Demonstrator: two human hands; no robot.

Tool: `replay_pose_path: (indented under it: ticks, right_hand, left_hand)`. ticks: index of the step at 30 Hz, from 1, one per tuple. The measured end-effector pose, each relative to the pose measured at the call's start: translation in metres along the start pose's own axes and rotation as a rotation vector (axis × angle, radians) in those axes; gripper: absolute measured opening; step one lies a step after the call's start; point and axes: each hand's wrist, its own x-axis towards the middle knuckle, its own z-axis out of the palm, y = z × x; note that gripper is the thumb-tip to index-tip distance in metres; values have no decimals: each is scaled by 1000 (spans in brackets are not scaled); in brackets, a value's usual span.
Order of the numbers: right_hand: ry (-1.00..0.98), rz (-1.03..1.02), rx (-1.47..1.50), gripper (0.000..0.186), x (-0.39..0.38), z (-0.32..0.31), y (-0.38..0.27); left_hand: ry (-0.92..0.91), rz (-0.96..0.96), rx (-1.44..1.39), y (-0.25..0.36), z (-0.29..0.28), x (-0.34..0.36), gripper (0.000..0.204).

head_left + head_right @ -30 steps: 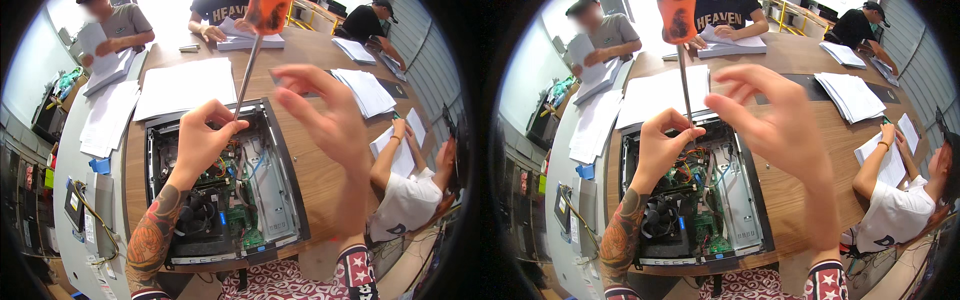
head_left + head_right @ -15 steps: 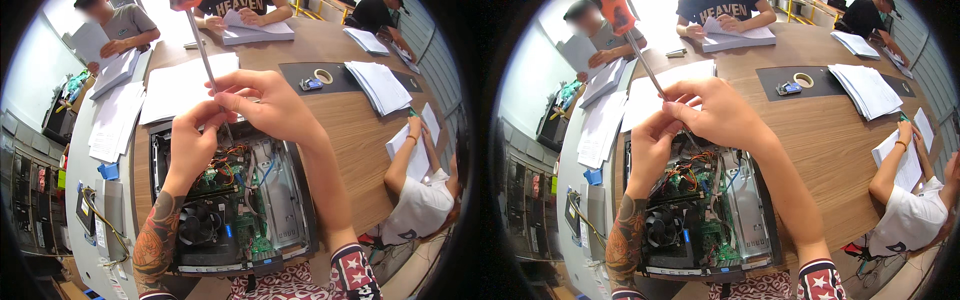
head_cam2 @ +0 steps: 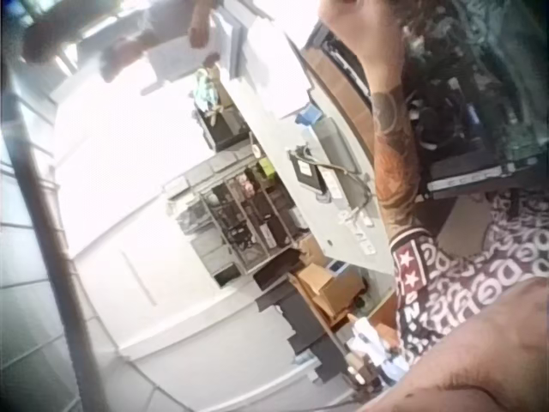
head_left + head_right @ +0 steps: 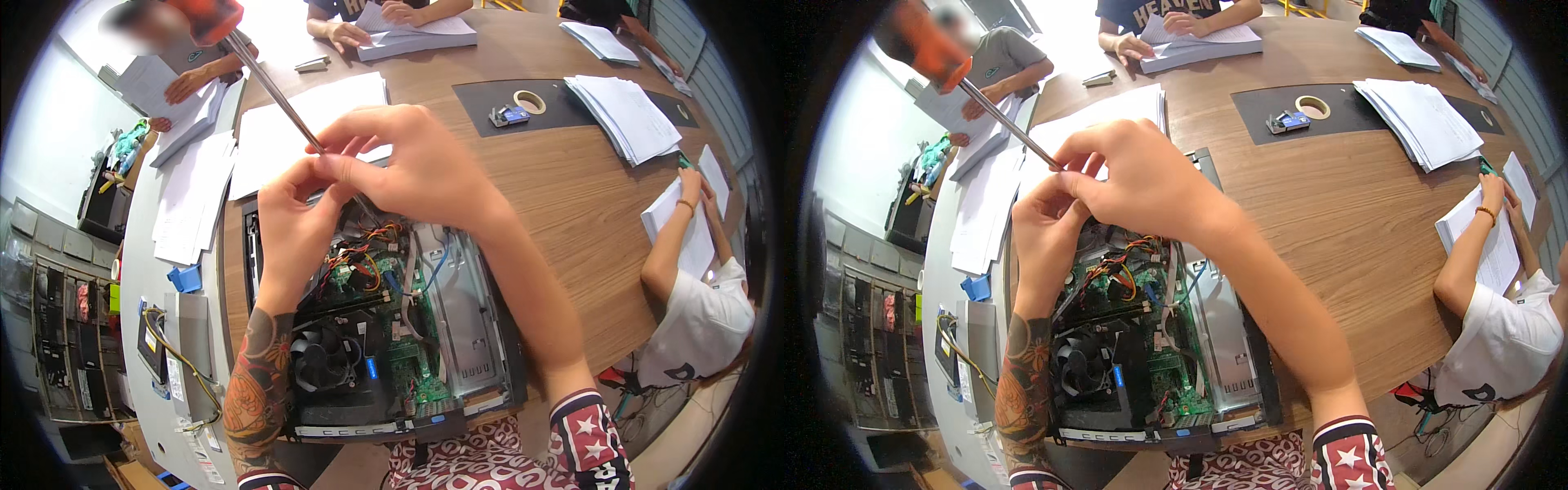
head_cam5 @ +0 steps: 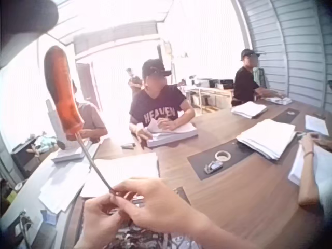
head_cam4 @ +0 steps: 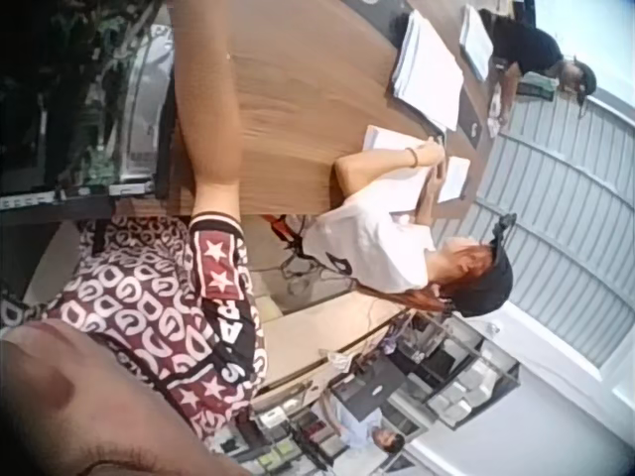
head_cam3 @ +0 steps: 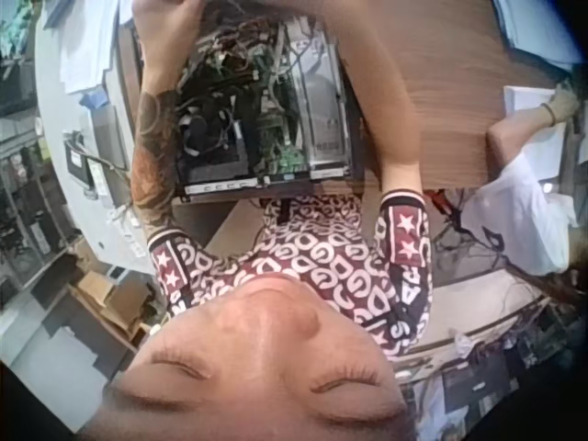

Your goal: The person uses a screwdriver to unscrew and remove small screws from the internal components of an open computer case on a table.

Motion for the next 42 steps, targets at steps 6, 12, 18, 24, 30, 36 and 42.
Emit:
replay_pose_path:
  ticks: [6,12,18,24,30,36,42]
  right_hand:
    - [97,2,-43,21,-1,3,-1]
    - [67,-13,-25,20,-1,5,-4]
    - [70,-18,-53,20,-2,7,-1]
    - [98,-31,-93,17,-3,7,-2]
    - [72,-78,-148,21,-5,12,3]
    - [96,-67,25,26,-3,13,1]
    - [126,-13,141,22,-1,12,0]
  left_hand:
    - [-53,25,32,5,5,-2,32]
    - [-1,-36,-59,5,8,-1,30]
    - [-10,0,-49,4,5,-2,35]
    - [-71,5,-54,8,-1,-1,26]
    - [-74,7,-2,8,4,-2,26]
    - [-56,3,19,0,1,-1,29]
    - [-83,-13,15,5,-4,-2,29]
